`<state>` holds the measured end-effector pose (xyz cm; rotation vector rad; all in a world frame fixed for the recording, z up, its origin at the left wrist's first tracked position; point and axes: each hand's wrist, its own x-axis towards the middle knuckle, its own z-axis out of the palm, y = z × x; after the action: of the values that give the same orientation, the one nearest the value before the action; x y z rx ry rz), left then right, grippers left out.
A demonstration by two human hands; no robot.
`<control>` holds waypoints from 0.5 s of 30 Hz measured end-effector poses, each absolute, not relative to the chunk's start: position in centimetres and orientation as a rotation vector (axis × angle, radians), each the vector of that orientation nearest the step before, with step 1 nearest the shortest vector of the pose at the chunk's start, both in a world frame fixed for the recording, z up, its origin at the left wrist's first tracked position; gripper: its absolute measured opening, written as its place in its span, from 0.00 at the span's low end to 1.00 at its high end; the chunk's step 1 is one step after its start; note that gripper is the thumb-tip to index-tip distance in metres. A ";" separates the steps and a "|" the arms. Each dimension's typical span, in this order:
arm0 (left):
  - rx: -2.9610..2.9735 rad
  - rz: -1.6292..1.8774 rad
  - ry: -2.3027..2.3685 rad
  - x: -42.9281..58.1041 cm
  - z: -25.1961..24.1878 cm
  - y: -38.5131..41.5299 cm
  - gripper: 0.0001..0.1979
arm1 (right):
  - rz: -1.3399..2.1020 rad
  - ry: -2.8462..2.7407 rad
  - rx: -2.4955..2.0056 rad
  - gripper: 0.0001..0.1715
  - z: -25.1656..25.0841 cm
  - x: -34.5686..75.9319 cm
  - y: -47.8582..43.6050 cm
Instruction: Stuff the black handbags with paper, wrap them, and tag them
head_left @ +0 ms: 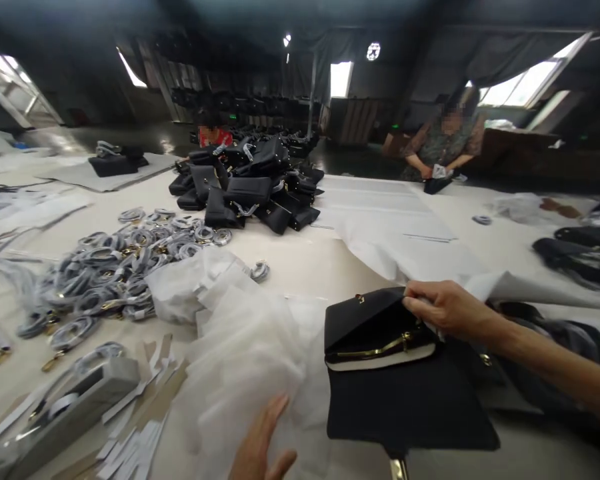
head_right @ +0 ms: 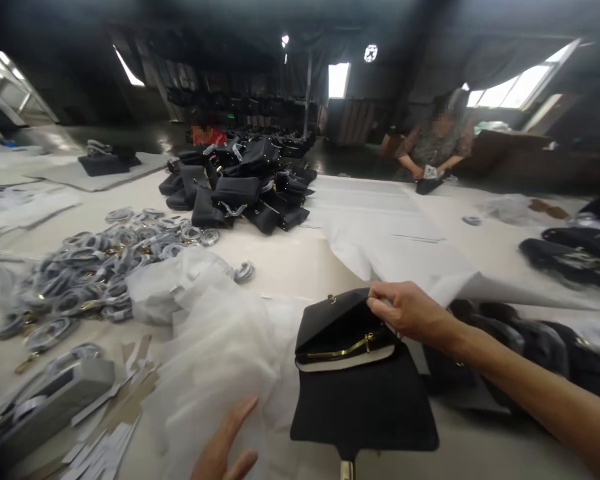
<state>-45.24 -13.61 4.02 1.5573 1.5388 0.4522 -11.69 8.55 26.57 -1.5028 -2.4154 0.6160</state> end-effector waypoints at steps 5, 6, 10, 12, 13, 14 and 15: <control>1.534 0.926 1.429 -40.2 9.7 -13.6 0.45 | 1.080 -2.306 -1.422 0.15 27.3 -10.7 0.5; 1.575 0.895 1.446 -39.4 10.9 -13.7 0.44 | 1.174 -2.288 -1.397 0.14 26.8 -10.9 -1.1; 1.815 0.519 1.553 -37.8 13.5 -14.7 0.29 | 1.374 -2.219 -1.287 0.12 22.6 -12.4 -6.7; 1.918 0.233 1.580 -37.9 13.2 -15.4 0.24 | 1.359 -2.245 -1.278 0.10 19.6 -12.6 -8.9; 1.952 0.104 1.583 -38.0 12.8 -15.8 0.22 | 1.337 -2.279 -1.297 0.09 18.0 -12.5 -9.6; 1.982 -0.003 1.571 -38.1 12.3 -16.1 0.19 | 1.318 -2.317 -1.326 0.08 16.6 -12.3 -10.2; 1.999 -0.097 1.544 -38.1 11.7 -16.3 0.17 | 1.304 -2.347 -1.358 0.07 15.3 -11.9 -10.6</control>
<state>-38.12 -16.33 11.69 1.9986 1.5444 -0.0974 -11.89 -10.57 15.33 -1.3576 -2.3475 1.3040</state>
